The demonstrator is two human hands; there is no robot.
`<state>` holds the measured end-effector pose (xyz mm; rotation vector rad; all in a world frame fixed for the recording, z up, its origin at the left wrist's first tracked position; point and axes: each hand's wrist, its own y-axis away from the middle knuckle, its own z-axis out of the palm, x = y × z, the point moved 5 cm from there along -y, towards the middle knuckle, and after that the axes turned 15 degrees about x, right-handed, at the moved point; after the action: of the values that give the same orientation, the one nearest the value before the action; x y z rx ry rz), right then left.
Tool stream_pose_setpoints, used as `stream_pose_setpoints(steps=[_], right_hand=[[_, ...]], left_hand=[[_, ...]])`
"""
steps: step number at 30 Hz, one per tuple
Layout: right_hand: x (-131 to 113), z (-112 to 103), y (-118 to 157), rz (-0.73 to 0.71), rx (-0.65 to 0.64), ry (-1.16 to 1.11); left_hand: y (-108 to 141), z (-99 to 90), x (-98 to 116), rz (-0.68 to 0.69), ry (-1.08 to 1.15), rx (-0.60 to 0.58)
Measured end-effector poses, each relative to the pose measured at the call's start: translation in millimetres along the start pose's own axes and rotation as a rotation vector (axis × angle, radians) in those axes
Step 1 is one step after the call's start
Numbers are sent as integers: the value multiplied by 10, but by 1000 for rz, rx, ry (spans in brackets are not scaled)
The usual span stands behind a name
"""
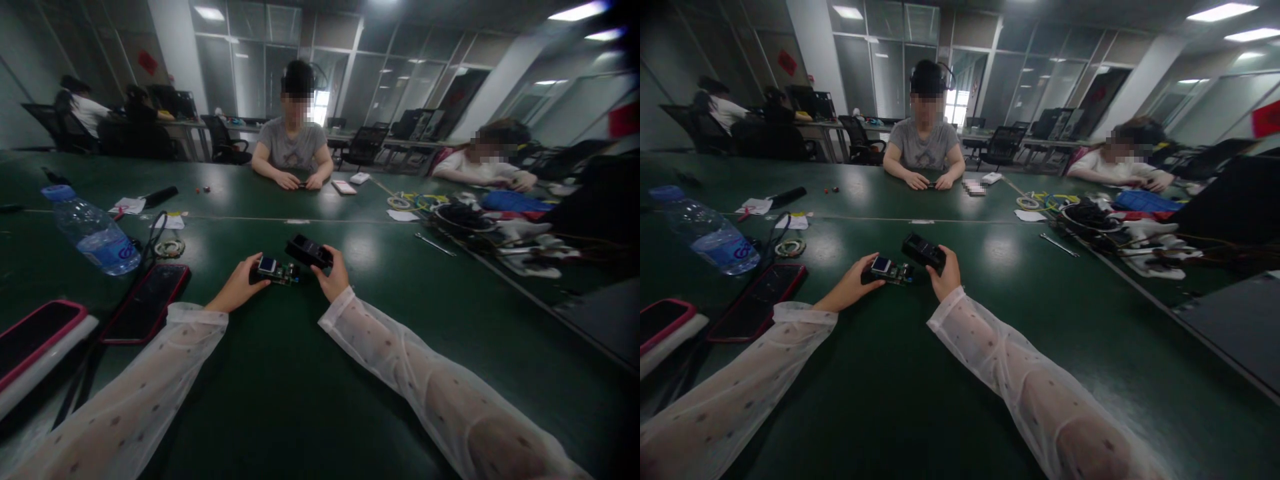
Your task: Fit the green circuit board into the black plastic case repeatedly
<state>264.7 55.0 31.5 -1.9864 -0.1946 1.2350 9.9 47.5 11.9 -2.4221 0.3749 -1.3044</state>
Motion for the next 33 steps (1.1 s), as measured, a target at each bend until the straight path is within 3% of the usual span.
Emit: stream_pose_setpoints(steps=[8, 17, 21, 28, 33], right_hand=[[44, 132, 70, 4, -213, 3], [63, 140, 67, -33, -217, 56], [139, 136, 43, 51, -216, 33], [182, 126, -57, 108, -405, -88], [215, 125, -85, 116, -415, -130]], left_hand=[[14, -3, 18, 15, -23, 20], [-4, 1, 3, 21, -48, 11], [5, 0, 2, 16, -50, 3], [-2, 4, 4, 20, -24, 3], [-1, 11, 2, 32, -15, 2]])
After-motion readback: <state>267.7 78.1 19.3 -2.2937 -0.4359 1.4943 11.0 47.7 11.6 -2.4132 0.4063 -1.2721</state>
